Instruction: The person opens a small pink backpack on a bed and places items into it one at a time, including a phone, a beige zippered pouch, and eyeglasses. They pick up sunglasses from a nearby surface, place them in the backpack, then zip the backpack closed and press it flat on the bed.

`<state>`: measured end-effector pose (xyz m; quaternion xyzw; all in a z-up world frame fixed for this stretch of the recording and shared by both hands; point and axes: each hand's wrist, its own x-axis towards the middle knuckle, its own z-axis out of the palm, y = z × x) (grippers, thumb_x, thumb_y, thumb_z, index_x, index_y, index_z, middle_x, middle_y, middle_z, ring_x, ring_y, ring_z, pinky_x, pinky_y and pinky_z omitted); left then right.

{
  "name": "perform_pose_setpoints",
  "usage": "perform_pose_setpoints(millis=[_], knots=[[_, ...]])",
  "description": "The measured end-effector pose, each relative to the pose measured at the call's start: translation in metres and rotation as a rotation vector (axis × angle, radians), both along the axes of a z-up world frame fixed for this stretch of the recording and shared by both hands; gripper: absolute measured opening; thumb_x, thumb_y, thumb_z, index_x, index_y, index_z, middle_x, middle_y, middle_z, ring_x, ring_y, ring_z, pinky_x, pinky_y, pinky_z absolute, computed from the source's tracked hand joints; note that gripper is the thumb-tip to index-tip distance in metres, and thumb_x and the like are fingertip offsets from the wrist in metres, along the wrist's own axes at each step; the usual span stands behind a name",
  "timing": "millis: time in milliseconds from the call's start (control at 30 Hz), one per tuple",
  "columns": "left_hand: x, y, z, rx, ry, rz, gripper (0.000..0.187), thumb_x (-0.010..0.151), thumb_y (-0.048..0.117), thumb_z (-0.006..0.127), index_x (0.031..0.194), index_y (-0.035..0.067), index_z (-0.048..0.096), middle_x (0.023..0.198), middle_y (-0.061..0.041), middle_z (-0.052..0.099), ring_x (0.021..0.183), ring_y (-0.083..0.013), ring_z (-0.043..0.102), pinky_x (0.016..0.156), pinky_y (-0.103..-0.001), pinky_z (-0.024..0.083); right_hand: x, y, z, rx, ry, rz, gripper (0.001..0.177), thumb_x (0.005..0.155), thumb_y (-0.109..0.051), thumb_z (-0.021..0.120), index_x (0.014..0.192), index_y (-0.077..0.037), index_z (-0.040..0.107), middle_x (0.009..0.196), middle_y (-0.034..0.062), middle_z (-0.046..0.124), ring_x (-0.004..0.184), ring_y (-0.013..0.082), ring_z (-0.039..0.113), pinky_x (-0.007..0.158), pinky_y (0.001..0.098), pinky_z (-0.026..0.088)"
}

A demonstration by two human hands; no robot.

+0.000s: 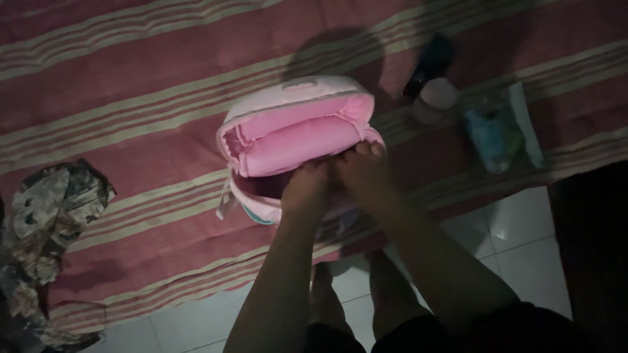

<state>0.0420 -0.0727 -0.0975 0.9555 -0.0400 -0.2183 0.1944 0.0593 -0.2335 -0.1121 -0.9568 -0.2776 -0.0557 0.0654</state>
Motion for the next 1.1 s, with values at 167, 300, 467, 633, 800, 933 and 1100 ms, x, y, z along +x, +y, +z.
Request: perform_pose_setpoints(millis=[167, 300, 467, 633, 800, 933, 1100], knots=[[0.006, -0.014, 0.033, -0.053, -0.178, -0.025, 0.019, 0.092, 0.015, 0.06, 0.108, 0.008, 0.066, 0.115, -0.017, 0.067, 0.11, -0.0386, 0.066, 0.083, -0.052, 0.057, -0.003, -0.021, 0.026, 0.316, -0.002, 0.052, 0.009, 0.079, -0.015, 0.068, 0.087, -0.013, 0.07, 0.094, 0.0082, 0.066, 0.1, 0.031, 0.063, 0.088, 0.0472, 0.047], [0.013, -0.046, 0.071, -0.198, -0.223, 0.09, 0.05, 0.071, 0.031, 0.075, 0.116, 0.012, 0.069, 0.111, -0.02, 0.069, 0.092, -0.04, 0.068, 0.073, -0.052, 0.056, 0.002, -0.045, 0.042, 0.635, -0.161, -0.08, 0.011, 0.087, -0.009, 0.067, 0.097, -0.007, 0.071, 0.102, 0.0139, 0.07, 0.093, 0.0352, 0.063, 0.085, 0.0509, 0.046], [0.03, -0.089, 0.082, -0.272, -0.457, -0.065, 0.032, 0.095, 0.028, 0.065, 0.117, 0.005, 0.067, 0.109, -0.023, 0.07, 0.091, -0.0389, 0.071, 0.073, -0.049, 0.059, 0.008, -0.111, 0.053, 0.591, -0.122, -0.214, 0.007, 0.103, -0.005, 0.066, 0.108, -0.002, 0.069, 0.101, 0.0159, 0.068, 0.095, 0.0365, 0.066, 0.089, 0.0507, 0.052], [0.072, -0.142, 0.037, -0.054, -0.205, -0.18, 0.027, 0.096, 0.033, 0.064, 0.105, 0.01, 0.073, 0.1, -0.021, 0.071, 0.09, -0.0395, 0.071, 0.077, -0.052, 0.056, 0.032, -0.161, 0.046, 0.575, -0.093, -0.277, 0.008, 0.095, -0.008, 0.07, 0.1, -0.002, 0.07, 0.097, 0.0192, 0.067, 0.094, 0.0424, 0.064, 0.082, 0.0531, 0.051], [0.087, -0.176, -0.014, -0.287, -0.599, -0.298, 0.019, 0.096, 0.023, 0.063, 0.105, 0.008, 0.068, 0.101, -0.017, 0.069, 0.095, -0.0373, 0.069, 0.082, -0.051, 0.056, 0.054, -0.188, 0.01, 0.529, -0.04, -0.365, 0.018, 0.093, -0.007, 0.07, 0.11, -0.002, 0.07, 0.103, 0.0196, 0.067, 0.098, 0.0422, 0.063, 0.085, 0.0527, 0.051], [0.114, -0.206, -0.048, -0.238, -0.457, -0.221, 0.03, 0.093, 0.022, 0.063, 0.119, 0.007, 0.064, 0.113, -0.018, 0.066, 0.102, -0.0385, 0.067, 0.081, -0.05, 0.056, 0.077, -0.204, -0.03, 0.563, 0.052, -0.416, 0.033, 0.09, -0.009, 0.068, 0.122, -0.002, 0.067, 0.112, 0.0222, 0.065, 0.103, 0.0432, 0.06, 0.087, 0.0524, 0.049], [0.138, -0.223, -0.094, -0.494, -0.334, -0.064, 0.031, 0.102, 0.017, 0.06, 0.132, 0.008, 0.061, 0.129, -0.018, 0.064, 0.119, -0.0397, 0.064, 0.098, -0.049, 0.052, 0.113, -0.22, -0.096, 0.673, 0.323, -0.484, 0.017, 0.103, -0.021, 0.058, 0.11, -0.009, 0.067, 0.111, 0.0178, 0.067, 0.106, 0.039, 0.063, 0.093, 0.051, 0.049]])
